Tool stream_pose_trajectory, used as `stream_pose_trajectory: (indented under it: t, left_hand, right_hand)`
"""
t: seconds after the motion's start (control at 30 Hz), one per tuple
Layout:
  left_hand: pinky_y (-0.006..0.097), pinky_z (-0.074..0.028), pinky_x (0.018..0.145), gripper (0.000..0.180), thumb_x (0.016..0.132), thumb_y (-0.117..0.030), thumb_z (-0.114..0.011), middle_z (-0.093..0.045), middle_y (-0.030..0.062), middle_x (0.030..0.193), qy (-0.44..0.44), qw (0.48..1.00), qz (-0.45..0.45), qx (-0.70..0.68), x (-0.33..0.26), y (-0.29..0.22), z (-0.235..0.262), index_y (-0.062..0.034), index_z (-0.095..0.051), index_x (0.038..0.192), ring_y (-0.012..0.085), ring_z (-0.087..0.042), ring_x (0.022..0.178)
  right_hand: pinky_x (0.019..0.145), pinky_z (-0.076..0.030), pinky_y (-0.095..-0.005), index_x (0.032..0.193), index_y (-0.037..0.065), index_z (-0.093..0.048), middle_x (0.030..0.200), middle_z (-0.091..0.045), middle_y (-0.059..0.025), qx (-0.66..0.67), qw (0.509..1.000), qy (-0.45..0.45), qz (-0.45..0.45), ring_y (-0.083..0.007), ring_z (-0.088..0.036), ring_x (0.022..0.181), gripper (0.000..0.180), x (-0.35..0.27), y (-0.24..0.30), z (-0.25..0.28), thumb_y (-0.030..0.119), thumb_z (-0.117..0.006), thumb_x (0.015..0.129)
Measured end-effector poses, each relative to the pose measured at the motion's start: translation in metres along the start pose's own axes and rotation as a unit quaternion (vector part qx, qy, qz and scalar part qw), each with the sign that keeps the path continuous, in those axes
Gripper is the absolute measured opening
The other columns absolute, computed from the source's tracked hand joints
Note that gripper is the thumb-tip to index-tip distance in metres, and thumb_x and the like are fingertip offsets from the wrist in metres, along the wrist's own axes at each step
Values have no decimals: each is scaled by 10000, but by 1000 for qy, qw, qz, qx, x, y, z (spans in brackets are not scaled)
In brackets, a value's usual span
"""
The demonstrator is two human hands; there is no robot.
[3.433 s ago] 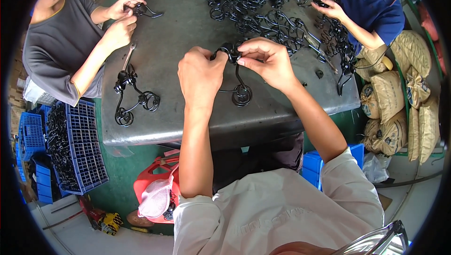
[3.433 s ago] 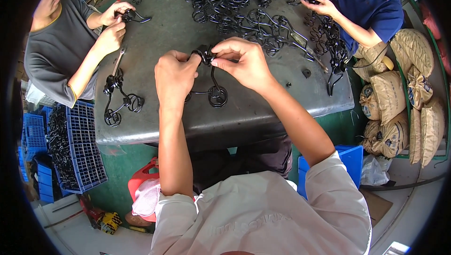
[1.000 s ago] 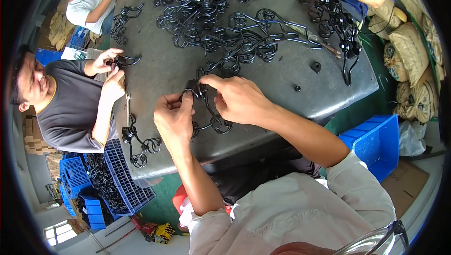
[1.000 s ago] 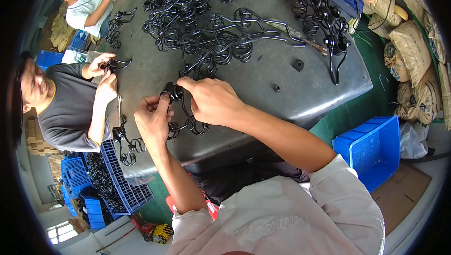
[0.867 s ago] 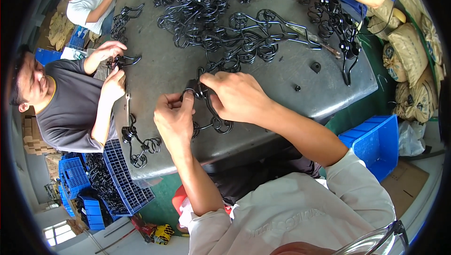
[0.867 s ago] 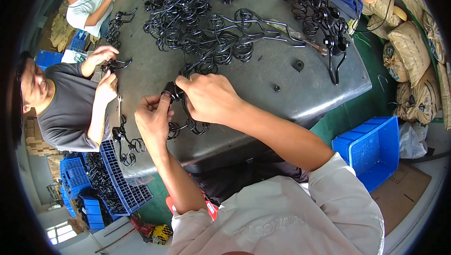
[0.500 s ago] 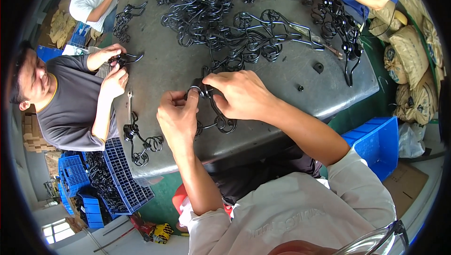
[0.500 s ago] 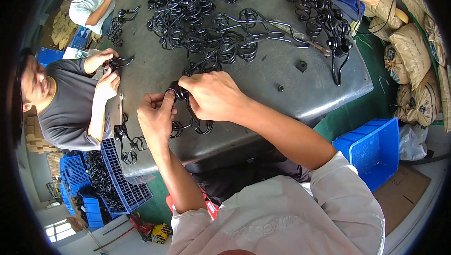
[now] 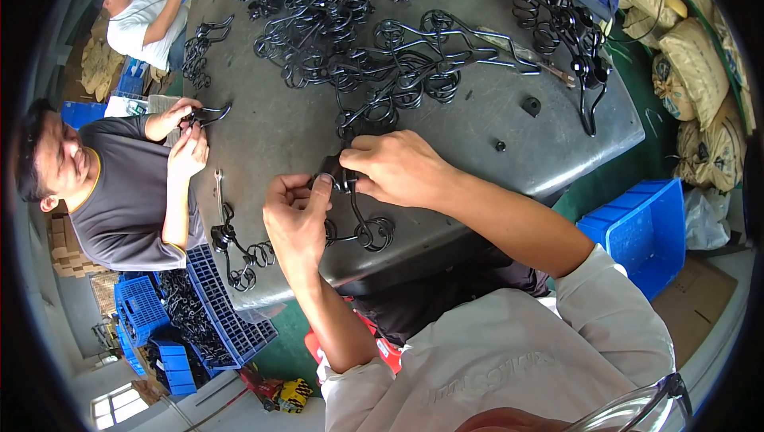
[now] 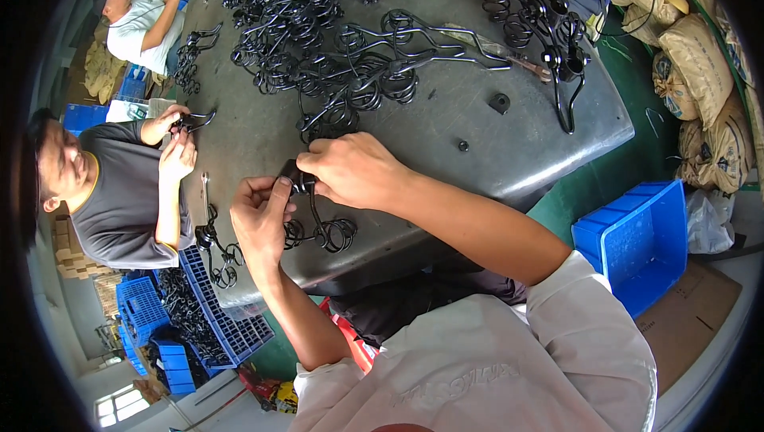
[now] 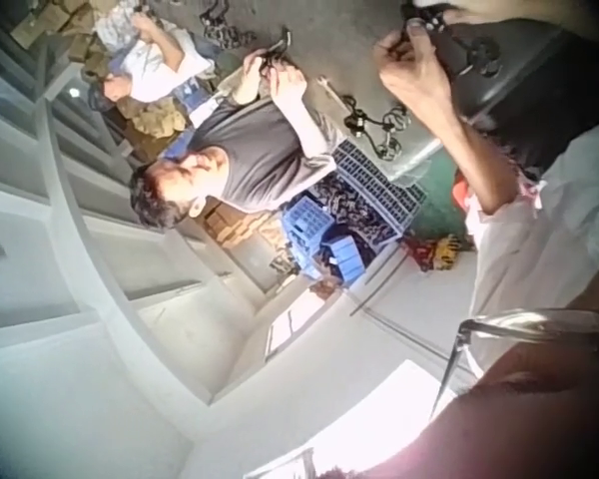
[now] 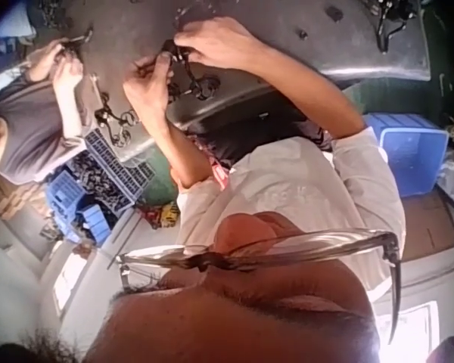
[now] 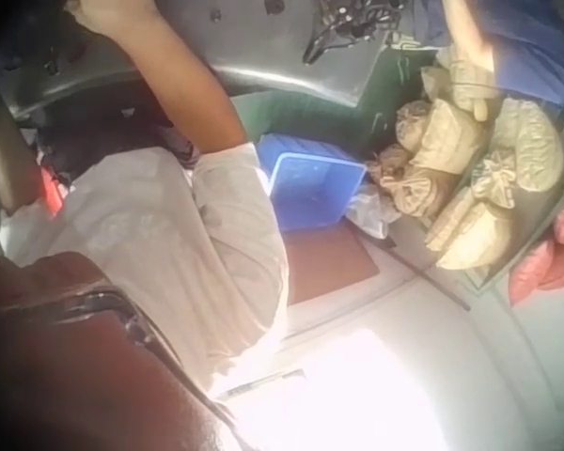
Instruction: Assembling small black metal wire components and hardware by hand using a wrench in a workshop setting.
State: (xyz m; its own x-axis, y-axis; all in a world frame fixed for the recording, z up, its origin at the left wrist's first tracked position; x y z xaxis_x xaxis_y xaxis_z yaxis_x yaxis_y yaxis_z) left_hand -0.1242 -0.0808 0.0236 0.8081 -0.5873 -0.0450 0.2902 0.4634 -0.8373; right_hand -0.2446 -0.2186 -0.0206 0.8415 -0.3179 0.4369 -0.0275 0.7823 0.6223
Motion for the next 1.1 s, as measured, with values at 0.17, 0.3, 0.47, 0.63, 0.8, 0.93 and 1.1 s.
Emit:
stream_pose_trajectory:
  t: [0.17, 0.3, 0.47, 0.63, 0.8, 0.93, 1.1]
  left_hand:
    - [233, -496, 580, 241, 924, -151, -776, -688, 68, 772, 13, 1000, -17, 8, -2, 7, 1, 40, -639, 977, 102, -655, 645]
    - [220, -504, 570, 193, 948, -133, -737, -695, 59, 799, 17, 999, -22, 19, -2, 11, 5, 36, -650, 985, 98, -660, 644]
    - [221, -512, 583, 166, 942, -93, -727, -697, 62, 794, 0, 997, -46, 54, -5, 12, 6, 49, -654, 988, 98, -662, 650]
    - [220, -518, 596, 168, 939, -78, -730, -705, 73, 796, -21, 999, -42, 25, -7, 15, 3, 64, -661, 994, 102, -663, 649]
    - [212, -515, 592, 162, 935, -66, -737, -706, 71, 790, -34, 998, -49, 2, -8, 18, 0, 67, -664, 994, 96, -657, 636]
    - [205, -505, 583, 156, 935, -66, -738, -701, 64, 779, -38, 997, -57, -31, -8, 26, 1, 62, -666, 988, 90, -650, 627]
    - [203, -481, 537, 164, 927, -77, -746, -685, 52, 753, -42, 996, -63, -55, -7, 24, -8, 53, -663, 984, 84, -635, 600]
  right_hand:
    - [666, -554, -460, 957, 47, -670, 912, -645, -94, 55, 998, -12, 1, -342, -690, 789, 220, 0, -5, -1, 69, -776, 766]
    - [710, -568, -462, 970, 32, -673, 945, -642, -112, 91, 995, -30, -25, -352, -688, 818, 199, 0, -4, -4, -7, -729, 783]
    - [754, -574, -462, 982, 19, -669, 980, -647, -135, 124, 992, -24, -33, -363, -688, 855, 211, -2, -4, 1, -38, -707, 783]
    - [762, -569, -462, 998, 11, -657, 986, -655, -145, 117, 992, -32, -40, -368, -687, 873, 232, -2, -4, 3, -54, -687, 777]
    - [636, -551, -378, 1026, 1, -646, 904, -669, -138, 212, 970, -89, -79, -280, -700, 774, 268, -9, -1, 17, -112, -618, 784]
    - [687, -566, -424, 986, 6, -667, 917, -682, -161, 196, 957, -161, -138, -349, -698, 762, 188, -51, 16, 53, -56, -670, 808]
    - [738, -557, -378, 1069, 3, -689, 969, -675, -149, -54, 941, -238, -234, -295, -681, 827, 262, -119, -6, 113, -30, -720, 810]
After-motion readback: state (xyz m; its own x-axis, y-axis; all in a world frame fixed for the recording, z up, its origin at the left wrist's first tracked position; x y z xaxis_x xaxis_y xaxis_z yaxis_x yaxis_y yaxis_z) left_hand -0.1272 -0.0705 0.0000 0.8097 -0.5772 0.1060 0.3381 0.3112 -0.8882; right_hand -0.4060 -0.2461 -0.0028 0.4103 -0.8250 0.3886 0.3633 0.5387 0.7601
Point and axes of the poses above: each hand's wrist, its own x-axis towards the middle knuckle, its own z-axis out of the back of the hand, y = z × x, the point moved 3 cm from there along x, towards the middle knuckle
